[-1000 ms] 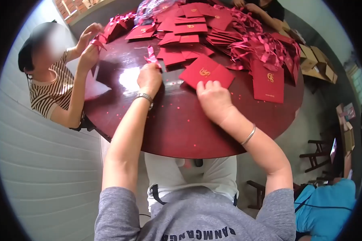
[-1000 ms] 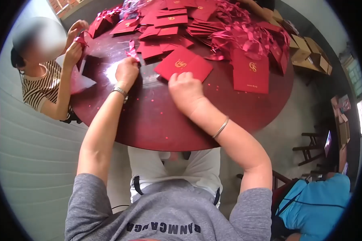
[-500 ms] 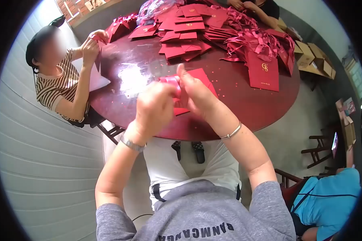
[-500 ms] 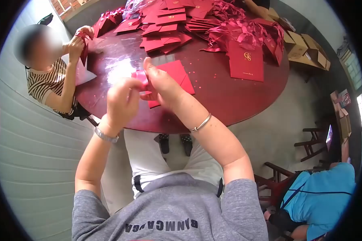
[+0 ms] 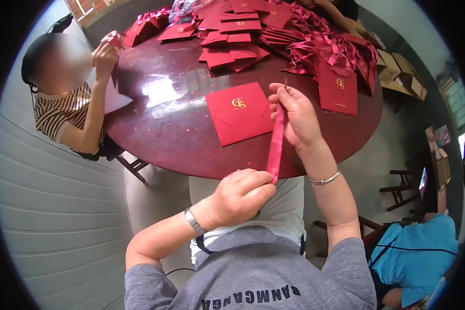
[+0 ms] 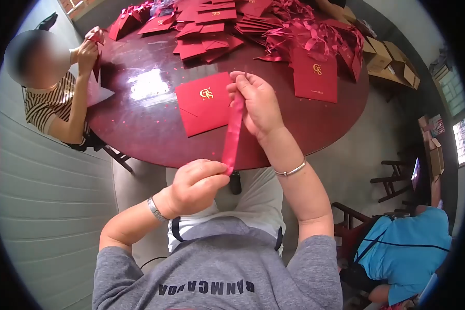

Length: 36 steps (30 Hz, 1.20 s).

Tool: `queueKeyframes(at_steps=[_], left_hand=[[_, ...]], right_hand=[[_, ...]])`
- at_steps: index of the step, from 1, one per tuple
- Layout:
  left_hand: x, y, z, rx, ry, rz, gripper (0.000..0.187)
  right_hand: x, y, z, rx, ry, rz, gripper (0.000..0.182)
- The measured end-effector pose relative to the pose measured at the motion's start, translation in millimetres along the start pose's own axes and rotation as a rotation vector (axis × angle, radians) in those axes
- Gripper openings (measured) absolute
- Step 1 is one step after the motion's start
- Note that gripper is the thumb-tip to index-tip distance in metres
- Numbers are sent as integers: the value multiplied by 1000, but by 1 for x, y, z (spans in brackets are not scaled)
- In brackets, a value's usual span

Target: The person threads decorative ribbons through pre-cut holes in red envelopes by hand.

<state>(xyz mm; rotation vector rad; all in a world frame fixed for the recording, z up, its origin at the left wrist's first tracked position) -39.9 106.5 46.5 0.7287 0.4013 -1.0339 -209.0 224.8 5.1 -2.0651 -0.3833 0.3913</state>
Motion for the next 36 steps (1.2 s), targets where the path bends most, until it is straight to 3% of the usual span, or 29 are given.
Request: queueKeyframes(at_steps=[4, 6, 8, 12, 13, 14, 16, 17, 20, 22, 24, 27, 30, 32, 36], left_hand=[[-12, -12, -12, 94, -27, 62, 26], [-27, -24, 3, 101, 79, 117, 26], [-38, -64, 17, -72, 102, 223, 24], [-49, -170, 16, -472, -62, 554, 28], [-50, -187, 12, -440, -216, 666, 29], [-52, -191, 15, -433, -216, 669, 29], [-46, -203, 3, -319, -438, 751, 28], [-44, -197, 6, -312, -326, 652, 28], [-42, -170, 6, -394, -312, 493, 28], [-33, -166, 3, -305, -378, 540, 33], [-27, -160, 6, -261, -397, 565, 37], [-12, -133, 3, -186, -493, 627, 45], [1, -101, 0, -142, -506, 610, 45], [3, -99, 9, -207, -302, 617, 43], [1, -123, 15, -270, -268, 713, 40]], right_hand=[[1, -8, 16, 49, 45, -33, 21], [2, -21, 29, 133, 99, 27, 20], [5, -38, 41, 220, 113, 21, 21], [3, -59, 58, 324, 78, 74, 21], [0, -58, 58, 326, 79, 69, 21], [-4, -59, 57, 459, 98, 57, 21], [-4, -53, 55, 587, 127, 21, 20], [-5, -47, 47, 649, 47, -50, 19], [-9, -29, 42, 734, -103, -161, 19], [-14, -21, 43, 865, -96, -180, 21], [-17, -12, 42, 887, -98, -140, 20], [-9, -3, 10, 1119, -303, -53, 17], [11, -7, -17, 1441, -286, 128, 15], [26, 7, -30, 1421, -356, 84, 15], [41, 17, -41, 1537, -262, 240, 12]])
Point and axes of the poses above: each hand's wrist, its own x-axis away from the middle knuckle, its own z-axis out of the back of the hand, y = z × x, the point moved 7 cm from there along -x, towards the middle knuckle, and after that the axes turned 15 degrees about -y, right-handed, at the moved point
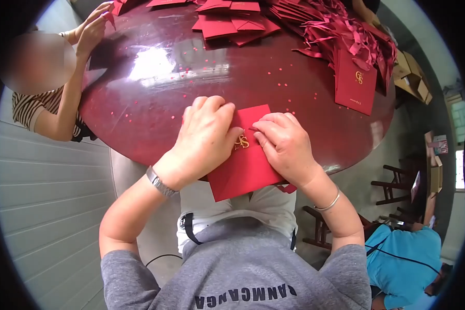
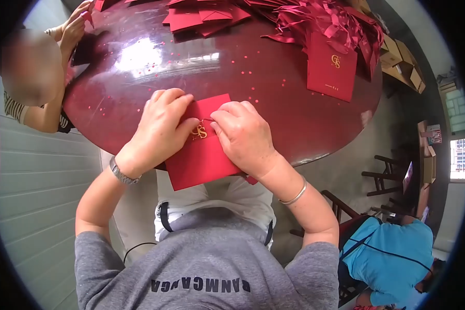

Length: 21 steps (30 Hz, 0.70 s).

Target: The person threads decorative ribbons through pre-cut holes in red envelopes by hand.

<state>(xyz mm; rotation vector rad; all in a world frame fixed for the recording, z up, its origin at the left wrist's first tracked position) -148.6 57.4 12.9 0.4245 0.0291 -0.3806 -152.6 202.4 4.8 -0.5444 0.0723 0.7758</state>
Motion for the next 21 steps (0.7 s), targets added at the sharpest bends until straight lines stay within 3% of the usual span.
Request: queueKeyframes(at_steps=[2, 8, 11, 13, 14, 16, 18, 21], left_hand=[[-7, 2, -8, 17, -160, -13, 36], [-26, -13, -6, 236, -122, 18, 27], [-33, -21, -8, 357, -297, 107, 25], [-38, -29, -1, 412, -292, 91, 23], [-41, -31, 4, 467, -290, 70, 21], [-48, -42, 12, 666, -321, 181, 23], [-59, -48, 10, 946, -354, 141, 21], [-70, -58, 13, 1017, -366, 212, 26]], right_hand=[[0, -4, -1, 63, 10, 13, 14], [-1, -5, -1, 142, -8, 10, 19], [-2, 1, 5, 24, 32, 62, 19], [-9, 11, 19, -148, 74, 2, 18], [-14, 15, 30, -316, 151, -92, 18], [-28, 27, 40, -484, 72, -234, 22], [-46, 29, 47, -467, 29, -182, 19], [-74, 21, 44, -329, -14, -63, 10]])
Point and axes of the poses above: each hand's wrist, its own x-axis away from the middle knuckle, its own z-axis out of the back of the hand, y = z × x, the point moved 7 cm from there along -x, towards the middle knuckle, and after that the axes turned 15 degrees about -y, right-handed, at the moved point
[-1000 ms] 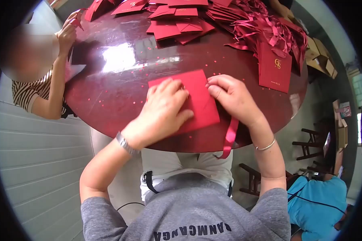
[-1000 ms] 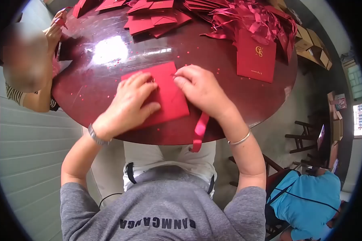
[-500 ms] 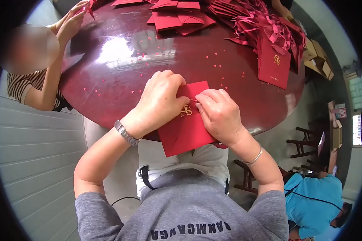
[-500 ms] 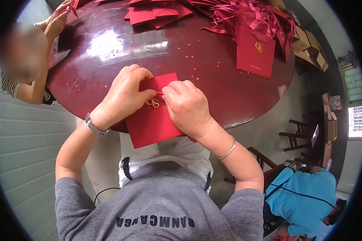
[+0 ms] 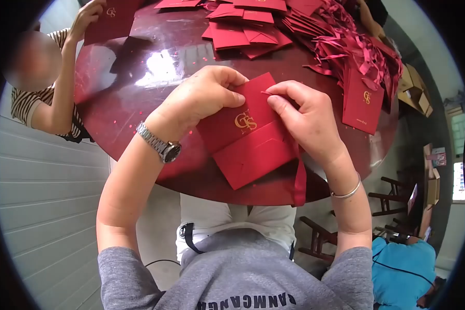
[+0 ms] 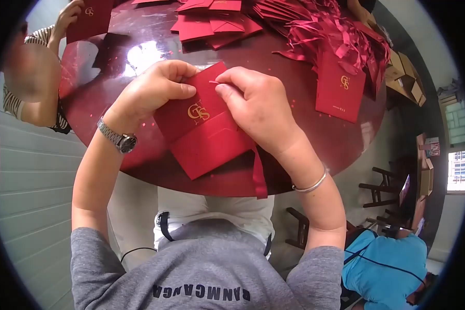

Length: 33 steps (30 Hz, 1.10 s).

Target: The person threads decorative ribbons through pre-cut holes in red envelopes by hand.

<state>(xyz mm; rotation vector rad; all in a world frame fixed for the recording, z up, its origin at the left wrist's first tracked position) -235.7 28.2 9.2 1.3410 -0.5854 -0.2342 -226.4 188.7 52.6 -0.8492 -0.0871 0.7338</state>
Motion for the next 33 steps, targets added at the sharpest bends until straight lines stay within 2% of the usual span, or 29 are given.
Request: queueKeyframes(at_steps=[3, 7, 9, 14, 17, 19, 23, 27, 31, 33], left_hand=[[-8, -11, 6, 184, -34, 13, 25], [-13, -25, 8, 408, -90, 0, 23], [-17, -31, 12, 430, -109, -4, 23], [-18, -34, 11, 445, -133, -4, 22], [-18, -32, 11, 366, -94, -5, 24], [-17, -29, 12, 190, -79, 24, 28], [-13, -27, 9, 134, -42, 43, 27], [-12, -25, 6, -46, 5, -49, 26], [-10, -19, 1, -311, 91, -173, 27], [-10, -18, 1, -283, 117, -229, 26]], right_hand=[[-14, 0, -7, 163, -26, -1, 10], [-22, 5, -17, 231, -25, 33, 9], [-25, -1, -20, 368, -1, 109, 7], [-29, 5, -26, 403, 12, 113, 5], [-32, 10, -27, 379, 20, 91, 5], [-31, 12, -27, 363, 23, 64, 5], [-28, 4, -33, 554, -37, 138, 7], [-26, -9, -44, 805, -101, 150, 8], [-26, -16, -47, 805, -114, 135, 7], [-25, -17, -49, 824, -122, 55, 5]])
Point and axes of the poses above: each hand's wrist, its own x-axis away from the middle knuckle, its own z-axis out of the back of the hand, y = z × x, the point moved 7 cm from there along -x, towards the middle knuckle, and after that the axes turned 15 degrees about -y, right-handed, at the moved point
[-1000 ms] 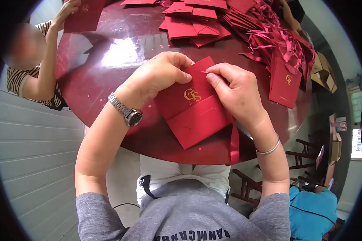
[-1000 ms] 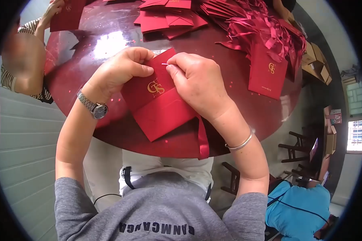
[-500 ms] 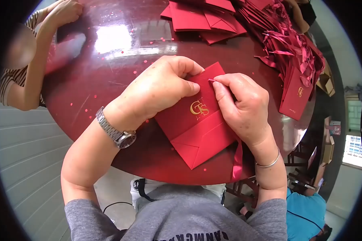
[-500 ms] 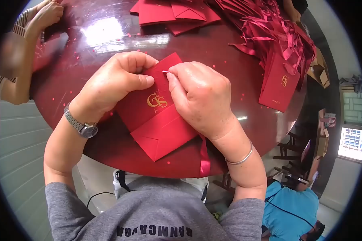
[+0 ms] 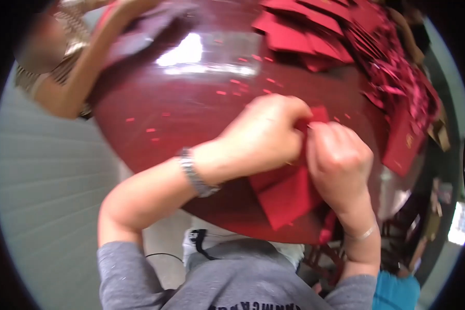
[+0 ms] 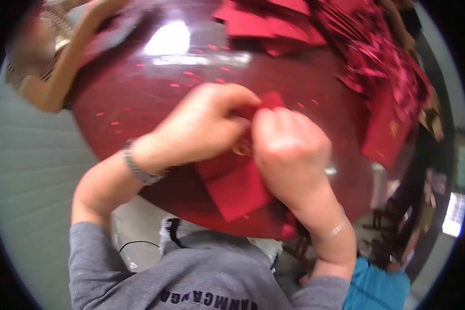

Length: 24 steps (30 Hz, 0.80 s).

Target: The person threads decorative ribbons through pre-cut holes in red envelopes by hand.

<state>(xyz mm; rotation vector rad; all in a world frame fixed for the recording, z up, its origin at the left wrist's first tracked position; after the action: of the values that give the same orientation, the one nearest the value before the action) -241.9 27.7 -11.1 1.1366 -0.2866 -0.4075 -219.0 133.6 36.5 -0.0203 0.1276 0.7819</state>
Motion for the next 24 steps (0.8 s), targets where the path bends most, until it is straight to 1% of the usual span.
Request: queueKeyframes(at_steps=[2, 3, 4, 5, 6, 7, 8, 9, 10, 11, 12, 14, 15, 16, 17, 18, 20, 21, 24], left_hand=[[3, 9, 1, -154, 88, -121, 25], [4, 10, 0, -209, 108, -143, 24], [4, 11, -1, 38, -27, 11, 24], [3, 19, -1, -146, 4, -44, 21], [4, 16, -5, -111, -24, -10, 18], [5, 17, -6, -106, -10, -14, 17], [5, 17, -5, -97, 4, -19, 17], [5, 17, -3, -80, 3, -16, 19], [6, 18, -1, -110, 16, -26, 19], [8, 18, 0, -94, 31, -75, 21], [10, 19, 1, -73, 45, -119, 23], [13, 22, 3, -80, 42, -128, 27], [12, 21, 0, -65, -43, -87, 27], [12, 20, -2, -46, -130, -45, 28], [9, 19, 0, 44, -202, -18, 30], [9, 11, 2, 186, -217, 61, 29], [3, -4, -2, 556, -295, 126, 28], [1, -13, -6, 640, -364, 233, 27], [0, -16, -8, 614, -401, 235, 26]], right_hand=[[1, 1, -2, -45, -9, -64, 3], [1, 2, -1, -94, 1, -90, 3], [1, 4, 0, -136, -2, -122, 4], [1, 5, 4, -154, 28, -100, 4], [0, 11, 3, -218, -12, -154, 5], [1, 17, 0, -278, -59, -208, 8], [2, 17, 0, -283, -42, -195, 8], [2, 16, 3, -298, 25, -156, 6], [2, 13, 7, -307, 104, -118, 9], [3, 18, 8, -531, 7, -294, 20], [2, 19, 11, -693, 0, -238, 24], [-1, 25, -4, -818, -71, -162, 22], [-2, 28, -10, -872, -129, -172, 22], [0, 30, -8, -870, -127, -168, 22], [2, 31, -10, -903, -181, -178, 22], [3, 31, -12, -936, -229, -184, 23], [5, 30, -10, -964, -209, -181, 24], [7, 30, -9, -993, -192, -187, 24], [10, 29, -9, -1009, -154, -174, 25]])
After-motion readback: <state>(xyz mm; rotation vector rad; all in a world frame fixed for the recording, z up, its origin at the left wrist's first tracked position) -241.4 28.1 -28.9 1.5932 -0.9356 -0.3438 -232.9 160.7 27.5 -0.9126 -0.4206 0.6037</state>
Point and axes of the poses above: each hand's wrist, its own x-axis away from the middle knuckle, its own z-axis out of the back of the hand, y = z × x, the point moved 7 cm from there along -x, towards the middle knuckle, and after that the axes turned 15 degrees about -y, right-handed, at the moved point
